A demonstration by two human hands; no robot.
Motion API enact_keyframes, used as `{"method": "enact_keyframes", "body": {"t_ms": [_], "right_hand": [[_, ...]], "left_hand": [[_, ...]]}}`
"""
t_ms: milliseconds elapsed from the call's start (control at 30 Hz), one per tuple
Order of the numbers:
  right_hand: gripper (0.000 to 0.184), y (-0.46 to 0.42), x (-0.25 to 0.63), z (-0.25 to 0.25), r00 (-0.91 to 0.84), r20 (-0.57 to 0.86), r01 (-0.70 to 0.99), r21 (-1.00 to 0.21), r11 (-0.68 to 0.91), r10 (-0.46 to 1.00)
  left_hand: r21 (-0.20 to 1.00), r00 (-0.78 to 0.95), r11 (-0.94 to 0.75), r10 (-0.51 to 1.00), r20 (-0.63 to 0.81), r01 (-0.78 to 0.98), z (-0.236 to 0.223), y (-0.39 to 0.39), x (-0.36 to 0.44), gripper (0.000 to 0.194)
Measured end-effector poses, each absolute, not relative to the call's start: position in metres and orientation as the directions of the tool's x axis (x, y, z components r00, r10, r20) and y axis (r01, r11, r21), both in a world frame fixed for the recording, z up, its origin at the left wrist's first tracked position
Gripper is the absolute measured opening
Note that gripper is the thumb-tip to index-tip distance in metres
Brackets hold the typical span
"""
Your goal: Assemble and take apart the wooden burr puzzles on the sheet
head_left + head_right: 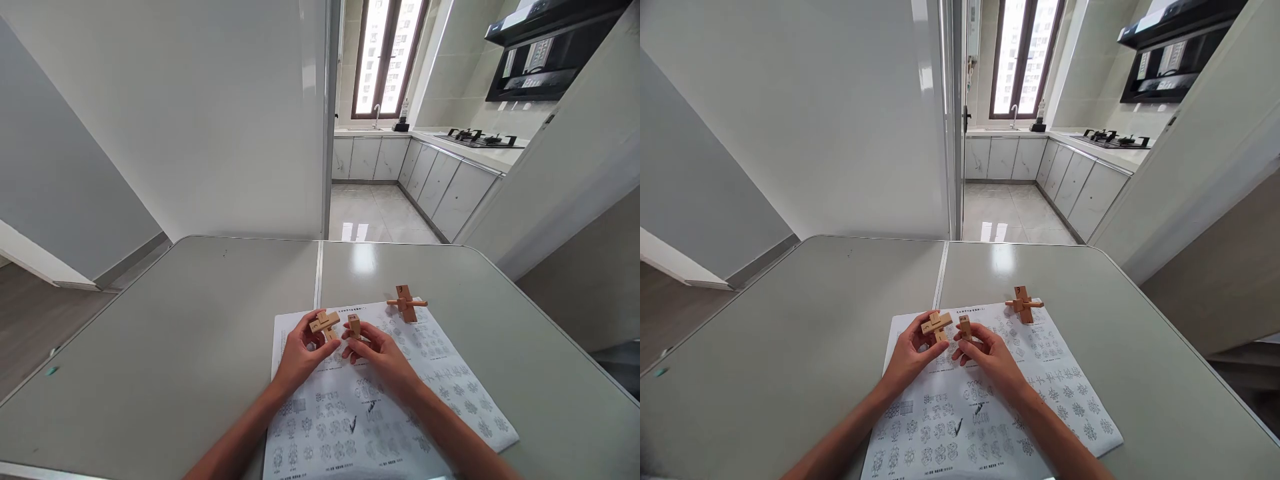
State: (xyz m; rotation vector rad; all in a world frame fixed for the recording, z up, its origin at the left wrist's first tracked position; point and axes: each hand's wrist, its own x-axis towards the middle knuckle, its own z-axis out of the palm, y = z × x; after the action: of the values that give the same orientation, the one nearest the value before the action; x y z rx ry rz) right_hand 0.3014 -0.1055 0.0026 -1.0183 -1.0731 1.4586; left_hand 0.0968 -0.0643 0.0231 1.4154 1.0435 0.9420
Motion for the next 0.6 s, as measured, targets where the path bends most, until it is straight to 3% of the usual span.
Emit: {"method": "enact_keyframes", "body": {"t_ms": [133,367,600], "right_hand": [[0.039,-0.1062,0.3007,0.0046,-0.145,-0.089,-0.264,-0.956,-0.125,0.985],[0.055,-0.1026,0.3008,0.0039,-0.142,-0.155,-0.471,-0.858,-0.205,0.978],[0.049,-0.1002,0.3027,0.0000,-0.057,-0.201,-0.471,-0.858,-0.204,0.978]], "left_hand": [[0.995,0.307,-0.018,0.952,-0.013,0.097,0.0209,-0.0637,0.0965,0.064],[0.994,0.320,-0.024,0.947,-0.012,0.108,0.0192,-0.0618,0.0961,0.066],[0.994,0.318,-0.022,0.948,-0.012,0.104,0.0182,-0.0622,0.0966,0.065]]}}
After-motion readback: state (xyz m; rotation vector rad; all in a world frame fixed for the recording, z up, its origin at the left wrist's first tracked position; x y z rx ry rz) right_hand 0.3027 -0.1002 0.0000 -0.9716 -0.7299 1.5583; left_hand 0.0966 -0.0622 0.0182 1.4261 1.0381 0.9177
